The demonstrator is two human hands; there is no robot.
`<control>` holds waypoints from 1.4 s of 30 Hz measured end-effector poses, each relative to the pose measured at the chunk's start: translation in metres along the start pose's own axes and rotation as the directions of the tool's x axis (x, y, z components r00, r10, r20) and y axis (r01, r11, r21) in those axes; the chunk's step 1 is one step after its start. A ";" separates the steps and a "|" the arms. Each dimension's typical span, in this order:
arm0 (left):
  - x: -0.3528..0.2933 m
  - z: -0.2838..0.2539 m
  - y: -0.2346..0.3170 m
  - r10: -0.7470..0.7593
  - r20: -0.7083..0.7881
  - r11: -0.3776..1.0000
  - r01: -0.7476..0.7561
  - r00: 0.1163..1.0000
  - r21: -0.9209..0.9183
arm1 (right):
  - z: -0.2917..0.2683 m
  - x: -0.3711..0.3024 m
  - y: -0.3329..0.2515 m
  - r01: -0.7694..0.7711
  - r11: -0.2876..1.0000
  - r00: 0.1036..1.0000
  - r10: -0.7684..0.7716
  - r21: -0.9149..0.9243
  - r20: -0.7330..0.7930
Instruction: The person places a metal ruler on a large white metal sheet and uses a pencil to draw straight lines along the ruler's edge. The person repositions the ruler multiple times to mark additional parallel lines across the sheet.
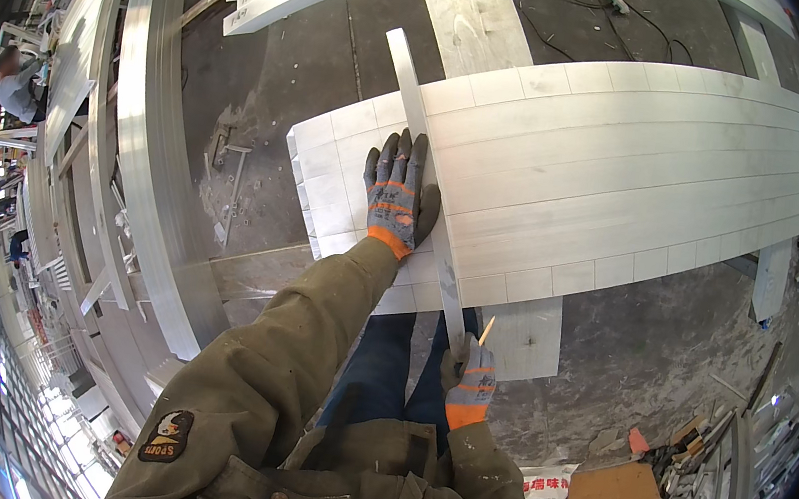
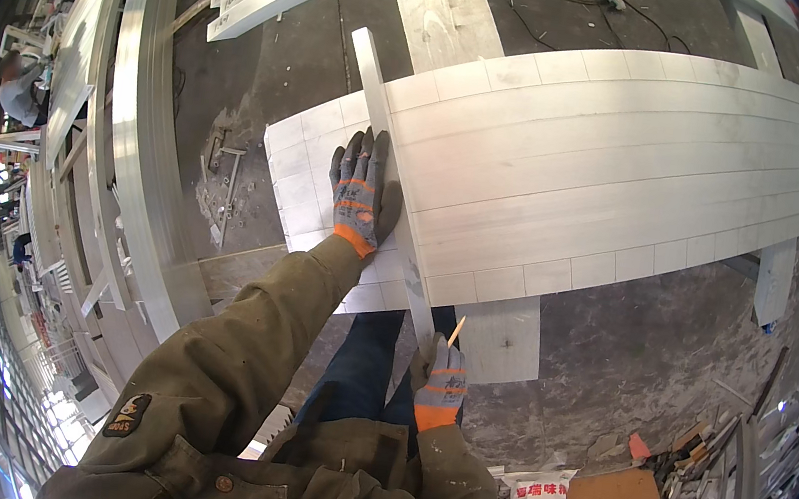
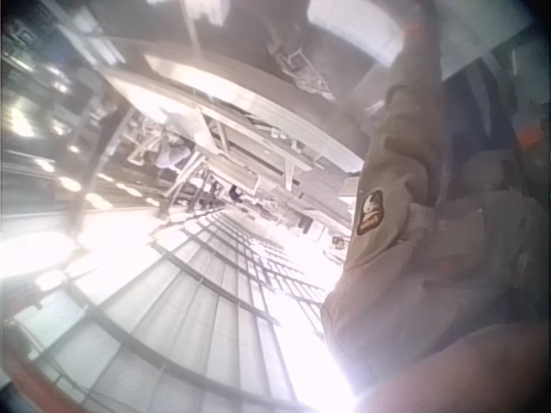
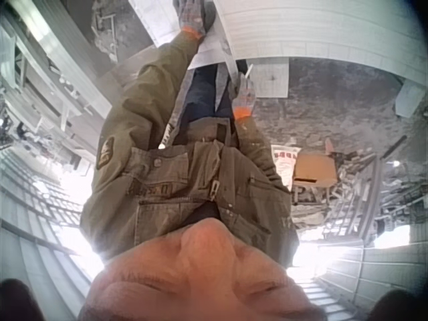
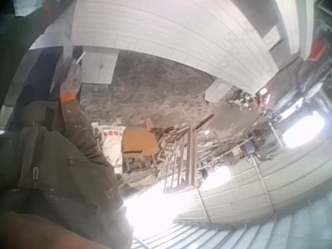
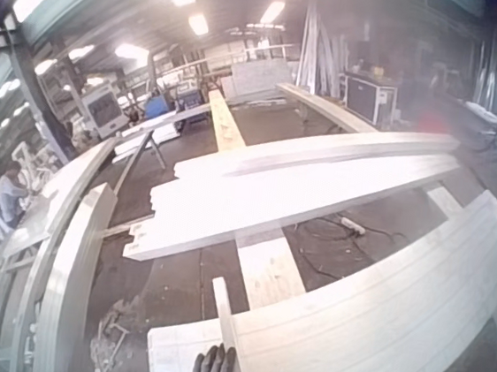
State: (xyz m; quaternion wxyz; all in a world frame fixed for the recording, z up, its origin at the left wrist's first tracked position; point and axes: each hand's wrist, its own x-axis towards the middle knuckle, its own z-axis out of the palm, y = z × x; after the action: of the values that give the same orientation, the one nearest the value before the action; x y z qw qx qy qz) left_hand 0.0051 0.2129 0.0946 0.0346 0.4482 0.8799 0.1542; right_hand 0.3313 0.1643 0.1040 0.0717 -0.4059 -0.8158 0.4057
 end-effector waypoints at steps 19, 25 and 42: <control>-0.003 0.005 -0.006 0.010 0.020 1.000 -0.010 1.000 -0.009 | -0.005 -0.004 -0.001 -0.034 0.999 0.995 0.032 0.021 0.096; -0.005 0.009 -0.009 0.006 0.024 1.000 -0.006 1.000 0.004 | 0.000 -0.004 0.001 -0.009 1.000 0.999 0.009 -0.006 0.040; -0.003 0.000 -0.005 -0.027 0.080 0.999 0.026 0.996 0.022 | -0.062 0.128 -0.070 -0.085 0.914 0.990 0.121 0.397 -0.066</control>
State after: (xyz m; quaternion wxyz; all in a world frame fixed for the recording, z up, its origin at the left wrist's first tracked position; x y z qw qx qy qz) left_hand 0.0032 0.2082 0.0932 0.0672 0.4426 0.8852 0.1266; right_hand 0.2323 0.2700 0.1684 0.1666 -0.4436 -0.6911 0.5458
